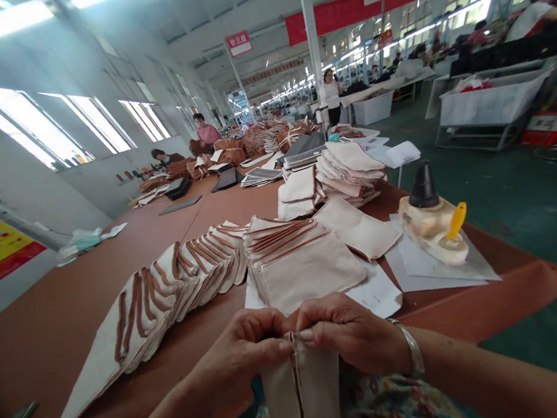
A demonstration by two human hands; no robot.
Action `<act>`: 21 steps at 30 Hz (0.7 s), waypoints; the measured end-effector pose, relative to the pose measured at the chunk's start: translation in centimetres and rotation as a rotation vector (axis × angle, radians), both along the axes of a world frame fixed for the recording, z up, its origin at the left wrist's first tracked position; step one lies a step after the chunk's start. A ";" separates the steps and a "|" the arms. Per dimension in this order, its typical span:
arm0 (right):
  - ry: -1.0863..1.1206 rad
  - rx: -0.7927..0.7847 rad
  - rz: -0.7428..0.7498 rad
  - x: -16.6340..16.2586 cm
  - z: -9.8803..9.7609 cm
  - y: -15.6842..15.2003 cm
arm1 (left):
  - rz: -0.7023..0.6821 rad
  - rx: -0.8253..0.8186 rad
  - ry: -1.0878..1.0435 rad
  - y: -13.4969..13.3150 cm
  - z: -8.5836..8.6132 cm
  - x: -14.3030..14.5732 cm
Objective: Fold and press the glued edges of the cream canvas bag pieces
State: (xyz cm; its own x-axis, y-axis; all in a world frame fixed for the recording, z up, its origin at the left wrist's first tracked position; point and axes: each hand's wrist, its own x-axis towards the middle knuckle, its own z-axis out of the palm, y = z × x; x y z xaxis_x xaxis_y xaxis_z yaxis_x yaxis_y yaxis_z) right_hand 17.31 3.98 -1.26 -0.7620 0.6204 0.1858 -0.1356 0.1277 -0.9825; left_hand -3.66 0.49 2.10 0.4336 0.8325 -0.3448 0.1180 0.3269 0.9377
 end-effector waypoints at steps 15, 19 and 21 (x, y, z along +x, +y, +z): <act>-0.102 -0.127 -0.074 -1.4 0.0 1.2 | 0.056 0.128 0.232 0.5 -0.3 0.1; -0.216 0.023 -0.206 -1.5 -0.2 1.0 | 0.096 0.115 0.262 0.5 -0.4 0.2; -0.179 0.127 -0.262 -1.5 -0.3 0.6 | 0.098 0.072 0.224 0.4 -0.5 0.2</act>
State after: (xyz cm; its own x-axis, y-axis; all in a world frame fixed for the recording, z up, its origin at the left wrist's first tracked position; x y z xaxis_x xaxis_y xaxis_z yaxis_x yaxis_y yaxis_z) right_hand 15.85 4.62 -1.58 -0.6076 0.7796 0.1519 0.0915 0.2586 -0.9616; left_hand -3.45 0.87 1.63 0.2687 0.8930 -0.3611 0.2964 0.2800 0.9131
